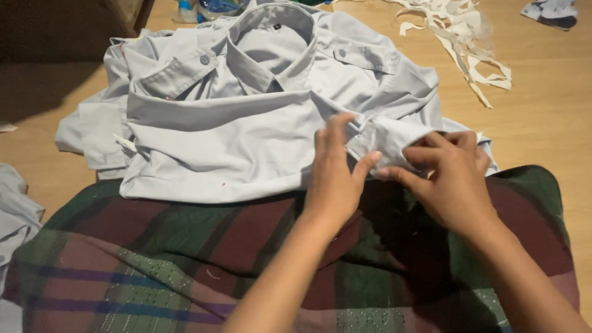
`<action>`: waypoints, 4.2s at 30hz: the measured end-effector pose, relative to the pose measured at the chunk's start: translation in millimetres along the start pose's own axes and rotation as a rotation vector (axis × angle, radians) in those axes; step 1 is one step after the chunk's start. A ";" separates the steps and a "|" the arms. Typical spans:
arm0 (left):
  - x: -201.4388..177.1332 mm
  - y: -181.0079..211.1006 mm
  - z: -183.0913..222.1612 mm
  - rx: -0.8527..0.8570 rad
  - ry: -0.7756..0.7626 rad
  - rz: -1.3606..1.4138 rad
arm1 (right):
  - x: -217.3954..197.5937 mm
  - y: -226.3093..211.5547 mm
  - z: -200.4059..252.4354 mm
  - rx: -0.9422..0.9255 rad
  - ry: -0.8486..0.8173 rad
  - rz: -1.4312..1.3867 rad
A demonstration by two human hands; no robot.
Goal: Trimming loose threads from a light blue uniform shirt using small snips.
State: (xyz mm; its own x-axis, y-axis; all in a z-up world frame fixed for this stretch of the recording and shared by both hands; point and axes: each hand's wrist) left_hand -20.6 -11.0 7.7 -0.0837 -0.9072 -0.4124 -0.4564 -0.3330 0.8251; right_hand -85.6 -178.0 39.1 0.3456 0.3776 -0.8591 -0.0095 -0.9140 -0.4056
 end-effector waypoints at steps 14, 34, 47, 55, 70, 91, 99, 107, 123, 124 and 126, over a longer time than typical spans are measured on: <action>-8.7 12.0 -26.9 0.198 0.093 -0.228 | -6.3 -15.3 -16.3 0.028 0.230 -0.052; 14.7 10.6 -45.6 0.301 -0.099 -0.589 | 9.3 -24.2 0.3 -0.334 0.312 0.336; 20.2 17.0 -34.1 0.057 -0.131 -0.303 | 10.2 2.2 -7.7 -0.340 0.154 -0.026; 27.7 24.3 -35.6 -0.119 -0.224 -0.241 | 32.7 14.5 10.3 -0.219 0.343 -0.127; 35.5 25.4 -47.7 0.125 -0.400 -0.593 | 48.3 26.4 13.4 -0.278 0.376 0.005; 24.0 17.8 -49.9 0.119 -0.416 -0.513 | 42.7 24.1 12.8 -0.214 0.447 -0.224; 29.0 11.8 -46.3 0.214 -0.368 -0.402 | 50.0 31.0 12.9 -0.191 0.443 -0.220; 24.5 13.5 -52.1 0.085 -0.440 -0.429 | 45.8 14.8 15.0 -0.182 0.416 -0.302; 46.0 47.7 -43.9 -0.154 -0.419 -0.511 | 49.6 26.4 15.4 -0.279 0.353 -0.152; 43.5 42.3 -45.6 -0.155 -0.420 -0.510 | 46.8 22.8 15.7 -0.278 0.352 -0.151; 39.8 32.2 -50.1 -0.078 -0.384 -0.582 | 41.1 16.2 16.2 -0.235 0.488 -0.116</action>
State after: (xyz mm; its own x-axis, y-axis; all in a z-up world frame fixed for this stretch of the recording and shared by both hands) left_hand 5.7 -70.8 37.1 -0.1590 -0.4254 -0.8909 -0.4583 -0.7675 0.4483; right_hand -86.7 -174.9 -7.9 0.7275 0.4161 -0.5455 0.2445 -0.9001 -0.3606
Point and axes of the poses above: each hand's wrist, its own z-axis away from the middle knuckle, its own x-axis out of the palm, y = z × x, and after that the axes turned 7 degrees about -z, right-handed
